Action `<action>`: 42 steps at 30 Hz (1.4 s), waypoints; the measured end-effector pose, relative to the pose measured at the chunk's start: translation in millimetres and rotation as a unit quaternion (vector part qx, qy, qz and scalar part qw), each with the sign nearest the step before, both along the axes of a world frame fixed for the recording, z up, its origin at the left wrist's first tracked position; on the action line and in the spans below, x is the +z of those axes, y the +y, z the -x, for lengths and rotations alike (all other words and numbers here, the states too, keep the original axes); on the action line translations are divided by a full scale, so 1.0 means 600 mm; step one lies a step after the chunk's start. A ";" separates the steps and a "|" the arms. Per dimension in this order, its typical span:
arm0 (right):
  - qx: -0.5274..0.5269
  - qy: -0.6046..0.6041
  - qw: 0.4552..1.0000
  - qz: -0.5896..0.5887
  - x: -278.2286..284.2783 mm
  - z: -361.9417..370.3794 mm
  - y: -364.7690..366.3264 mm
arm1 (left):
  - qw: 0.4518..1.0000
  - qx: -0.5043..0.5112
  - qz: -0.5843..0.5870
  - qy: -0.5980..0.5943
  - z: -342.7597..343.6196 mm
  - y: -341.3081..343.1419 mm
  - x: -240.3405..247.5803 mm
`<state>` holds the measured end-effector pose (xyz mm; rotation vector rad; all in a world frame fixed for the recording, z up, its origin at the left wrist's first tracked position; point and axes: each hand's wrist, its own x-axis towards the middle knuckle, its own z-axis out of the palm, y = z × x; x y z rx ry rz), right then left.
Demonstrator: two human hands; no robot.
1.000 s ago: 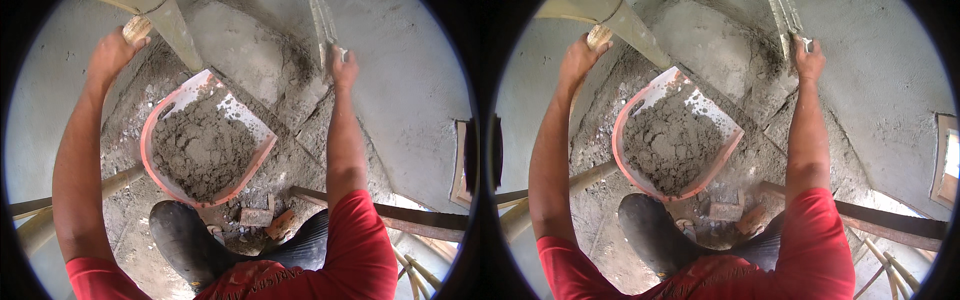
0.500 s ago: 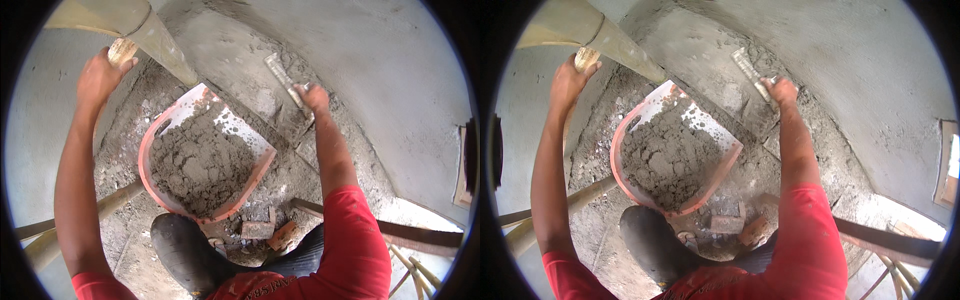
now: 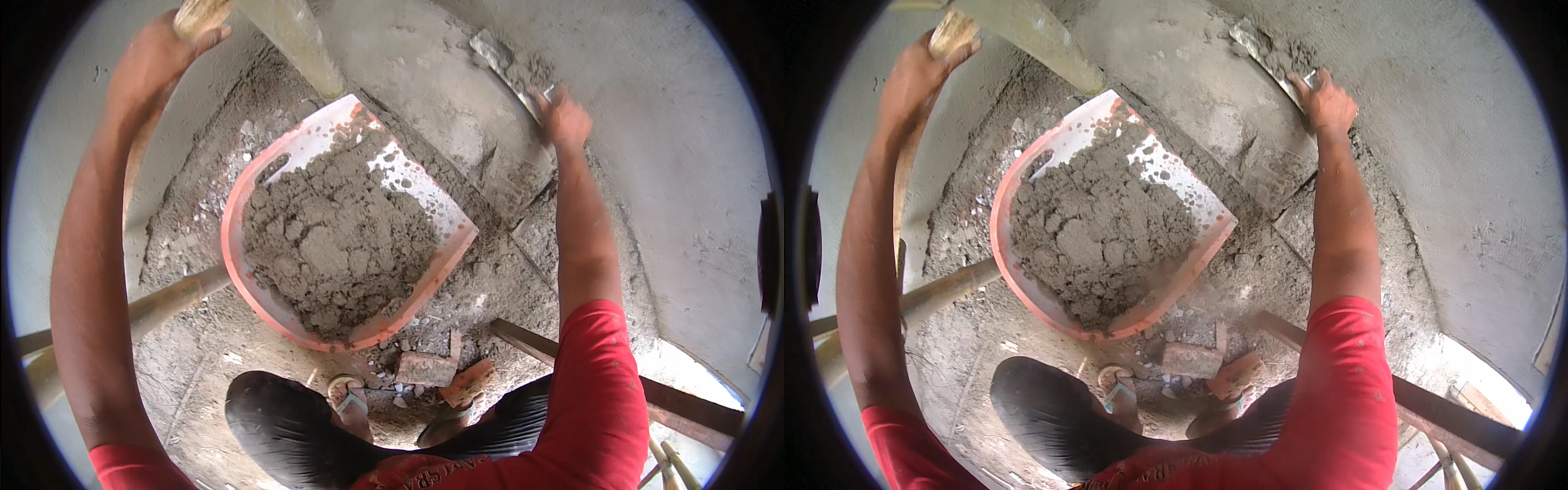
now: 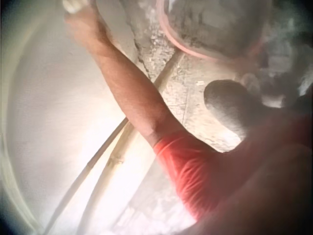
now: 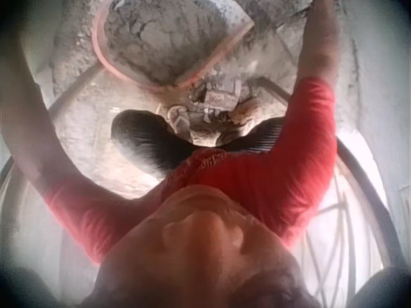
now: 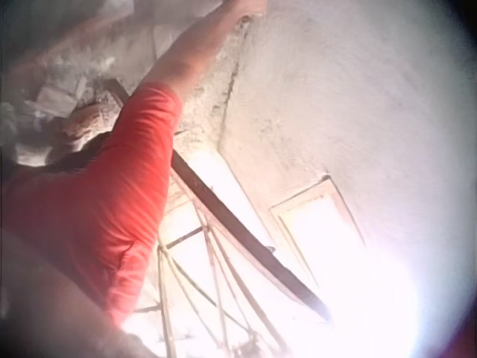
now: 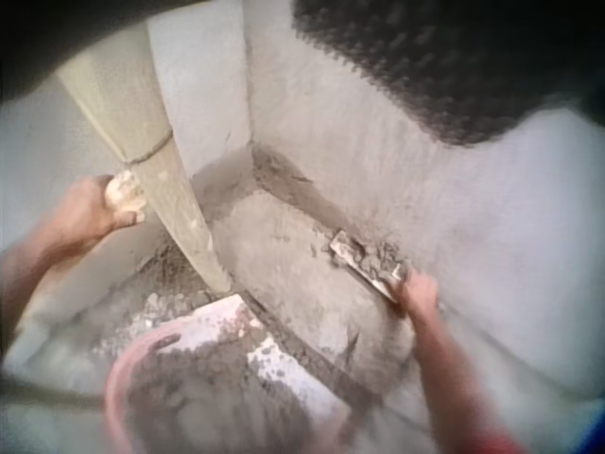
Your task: The person applies plaster to a concrete wall using a trowel and then carries a container filled with plaster through an active work zone.
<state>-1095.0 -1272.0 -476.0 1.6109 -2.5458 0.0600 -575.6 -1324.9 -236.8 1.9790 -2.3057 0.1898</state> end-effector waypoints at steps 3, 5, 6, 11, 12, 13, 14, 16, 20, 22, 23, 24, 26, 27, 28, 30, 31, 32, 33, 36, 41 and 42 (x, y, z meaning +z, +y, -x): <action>0.026 0.041 0.997 0.064 0.059 -0.021 -0.029 | 0.999 0.016 -0.009 0.049 -0.002 0.009 0.009; 0.051 0.080 0.991 0.091 0.110 -0.035 -0.031 | 0.992 0.016 0.007 0.128 0.028 0.038 0.010; 0.066 0.090 0.989 0.098 0.143 -0.053 -0.035 | 0.993 -0.041 0.044 0.102 0.035 0.073 0.020; 0.175 0.199 0.940 0.215 0.222 -0.127 -0.006 | 0.999 0.012 0.009 0.042 0.008 0.032 0.018; 0.201 0.203 0.935 0.209 0.237 -0.153 0.022 | 0.999 -0.001 0.005 0.038 0.014 0.035 0.017; 0.227 0.203 0.930 0.205 0.254 -0.187 0.053 | 0.998 -0.017 0.033 0.049 0.009 0.037 0.019; 0.277 0.201 0.921 0.187 0.278 -0.242 0.093 | 0.996 -0.037 0.058 0.065 0.006 0.039 0.015; 0.442 0.176 0.864 0.164 0.293 -0.319 0.149 | 0.980 -0.103 0.144 0.090 -0.005 0.048 0.001; 0.545 0.166 0.819 -0.072 0.267 -0.514 0.276 | 0.904 -0.325 0.038 0.276 0.012 0.142 -0.030; 0.576 0.182 0.783 -0.149 0.331 -0.566 0.300 | 0.907 -0.291 -0.047 0.301 0.001 0.222 -0.112; 0.573 0.188 0.783 -0.150 0.364 -0.568 0.309 | 0.904 -0.274 -0.089 0.316 0.001 0.258 -0.172; 0.573 0.192 0.782 -0.151 0.391 -0.565 0.312 | 0.891 -0.229 -0.140 0.367 0.007 0.290 -0.203; 0.612 0.213 0.747 -0.149 0.401 -0.568 0.312 | 0.857 -0.146 -0.213 0.445 -0.012 0.338 -0.259; 0.621 0.200 0.735 -0.186 0.405 -0.577 0.318 | 0.833 -0.114 -0.244 0.483 -0.029 0.346 -0.304; 0.634 0.182 0.722 -0.209 0.416 -0.607 0.327 | 0.839 -0.127 -0.252 0.465 -0.083 0.331 -0.344; 0.601 0.141 0.755 -0.221 0.395 -0.601 0.327 | 0.897 -0.174 -0.195 0.358 -0.064 0.363 -0.339; 0.569 0.115 0.792 -0.188 0.362 -0.587 0.333 | 0.922 -0.187 -0.158 0.299 -0.059 0.380 -0.329; 0.537 0.084 0.825 -0.152 0.334 -0.572 0.342 | 0.915 -0.231 -0.177 0.279 -0.064 0.375 -0.328; 0.444 -0.013 0.885 -0.141 0.312 -0.550 0.353 | 0.937 -0.213 -0.126 0.245 -0.076 0.387 -0.330; 0.246 -0.183 0.952 0.005 0.232 -0.448 0.413 | 0.977 -0.130 0.054 0.161 -0.094 0.455 -0.328; 0.040 -0.412 0.910 -0.013 0.045 -0.443 0.541 | 0.782 0.211 0.049 0.584 -0.179 0.517 -0.472; 0.015 -0.431 0.902 -0.001 0.028 -0.445 0.558 | 0.762 0.251 -0.003 0.597 -0.167 0.518 -0.487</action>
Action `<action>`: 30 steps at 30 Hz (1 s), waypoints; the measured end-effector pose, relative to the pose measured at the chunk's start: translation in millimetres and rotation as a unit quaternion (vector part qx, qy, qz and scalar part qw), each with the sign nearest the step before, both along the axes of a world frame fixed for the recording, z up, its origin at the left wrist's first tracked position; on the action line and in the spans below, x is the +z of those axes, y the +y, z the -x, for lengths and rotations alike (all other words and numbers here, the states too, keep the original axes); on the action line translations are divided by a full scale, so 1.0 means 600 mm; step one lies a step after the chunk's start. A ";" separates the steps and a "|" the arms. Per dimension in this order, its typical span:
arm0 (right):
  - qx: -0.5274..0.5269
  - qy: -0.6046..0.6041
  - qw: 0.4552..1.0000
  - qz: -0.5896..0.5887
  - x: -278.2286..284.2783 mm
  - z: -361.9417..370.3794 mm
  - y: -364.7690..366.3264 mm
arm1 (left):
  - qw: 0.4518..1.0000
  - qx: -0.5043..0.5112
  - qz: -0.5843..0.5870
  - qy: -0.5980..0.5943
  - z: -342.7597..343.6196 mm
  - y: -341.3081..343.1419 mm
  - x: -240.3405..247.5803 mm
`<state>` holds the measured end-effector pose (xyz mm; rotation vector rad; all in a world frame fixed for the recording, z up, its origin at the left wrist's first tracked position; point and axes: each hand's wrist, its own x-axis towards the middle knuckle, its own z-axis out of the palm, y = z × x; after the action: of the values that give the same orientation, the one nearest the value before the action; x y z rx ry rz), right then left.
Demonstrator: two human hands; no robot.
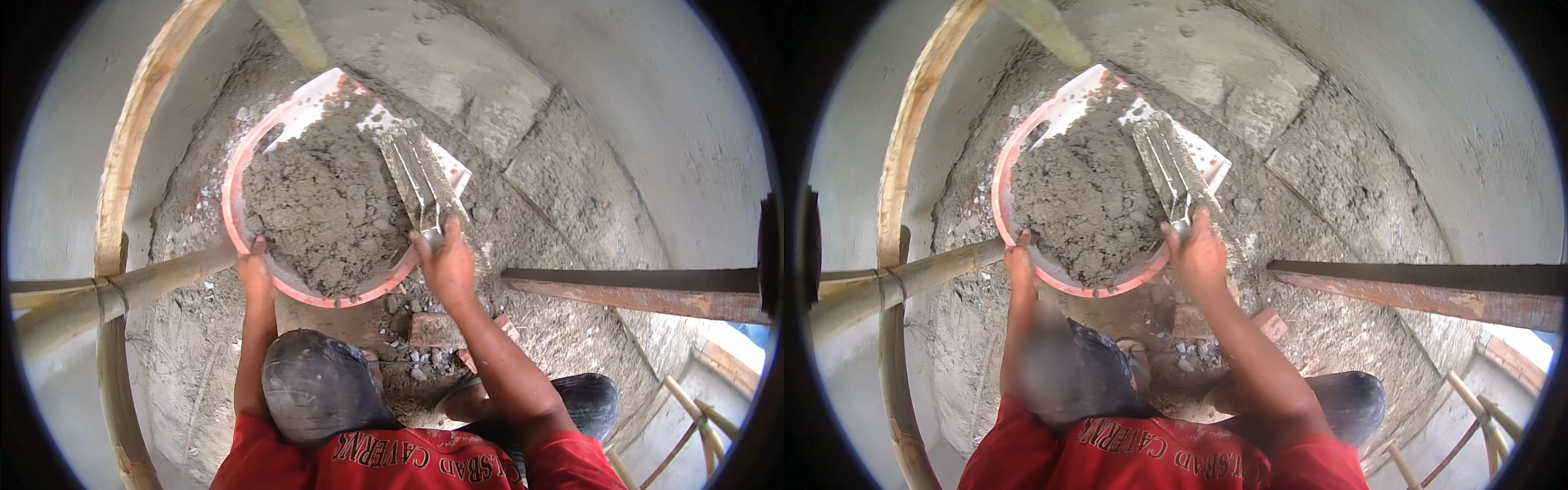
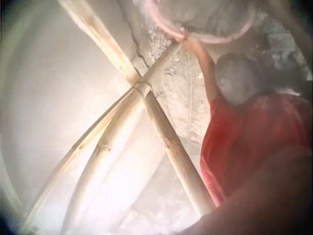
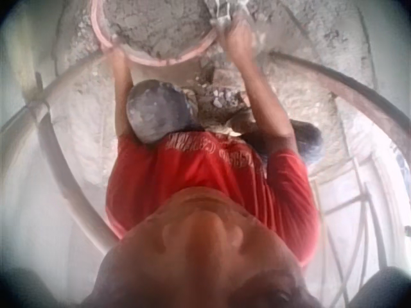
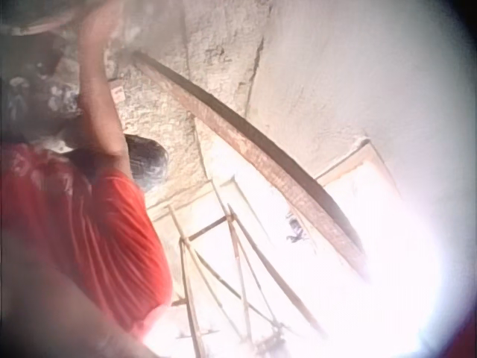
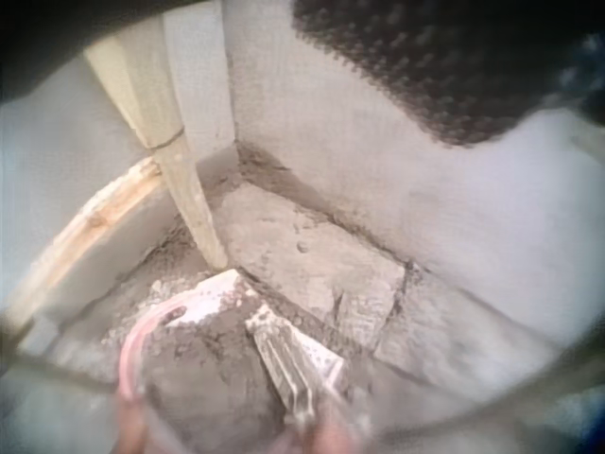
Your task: The person applies plaster to a concrete wall using a trowel and then carries a container filled with plaster through an active work zone.
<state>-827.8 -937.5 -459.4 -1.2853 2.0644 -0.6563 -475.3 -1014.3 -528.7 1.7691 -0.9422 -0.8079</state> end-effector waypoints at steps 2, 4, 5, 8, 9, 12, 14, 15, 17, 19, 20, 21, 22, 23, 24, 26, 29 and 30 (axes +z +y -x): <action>0.004 0.047 0.999 0.014 0.001 0.006 0.003 | 0.991 0.015 -0.122 0.045 0.019 0.008 0.008; 0.012 0.105 0.994 0.026 -0.011 0.021 -0.002 | 0.993 0.014 -0.099 0.070 0.046 0.005 0.017; 0.012 0.110 0.994 0.000 -0.022 0.032 -0.004 | 0.992 0.017 -0.096 0.077 0.049 0.012 0.016; 0.035 0.086 0.995 -0.039 -0.045 0.041 -0.027 | 0.997 -0.025 -0.042 -0.061 -0.054 0.019 -0.034; 0.042 0.071 0.996 -0.032 -0.052 0.047 -0.031 | 0.994 -0.039 -0.024 -0.096 -0.057 0.018 -0.033; 0.037 0.042 0.997 -0.052 -0.073 0.075 -0.036 | 0.997 0.020 -0.044 0.060 0.007 0.002 -0.014; 0.029 0.034 0.997 -0.066 -0.082 0.078 -0.039 | 0.994 0.022 -0.089 0.062 0.023 -0.008 0.006; 0.024 0.035 0.997 -0.070 -0.087 0.077 -0.039 | 0.992 0.022 -0.110 0.065 0.030 -0.011 0.006; 0.029 0.028 0.998 -0.054 -0.088 0.071 -0.042 | 0.995 0.027 -0.085 0.050 0.000 -0.018 0.004; 0.028 0.023 0.999 -0.028 -0.091 0.073 -0.040 | 0.993 0.054 -0.096 0.032 -0.009 -0.024 -0.004; 0.035 0.010 0.999 -0.007 -0.093 0.082 -0.036 | 0.989 0.078 -0.122 0.025 0.003 -0.030 -0.007; 0.038 0.015 0.999 -0.018 -0.096 0.081 -0.024 | 0.984 0.099 -0.147 0.018 0.012 -0.030 -0.005; 0.046 0.015 0.999 -0.013 -0.092 0.073 -0.031 | 0.989 0.049 -0.124 0.069 -0.022 -0.023 -0.002; 0.053 0.020 0.998 -0.002 -0.090 0.069 -0.043 | 0.991 0.050 -0.106 0.062 -0.040 -0.020 -0.005; 0.058 0.027 0.998 0.000 -0.093 0.062 -0.048 | 0.993 0.052 -0.084 0.056 -0.054 -0.016 -0.008; 0.056 0.035 0.998 -0.005 -0.091 0.077 -0.051 | 0.994 0.055 -0.088 0.041 -0.028 -0.011 -0.018; 0.013 0.081 0.997 0.001 -0.090 0.094 -0.050 | 0.993 0.025 -0.084 0.078 0.020 -0.003 -0.020; -0.004 0.096 0.995 0.009 -0.083 0.092 -0.049 | 0.993 0.073 -0.067 0.063 0.032 -0.013 -0.023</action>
<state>-882.7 -966.8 -508.9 -1.3989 2.2227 -0.5743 -494.5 -1022.1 -542.4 1.8541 -0.6809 -0.8932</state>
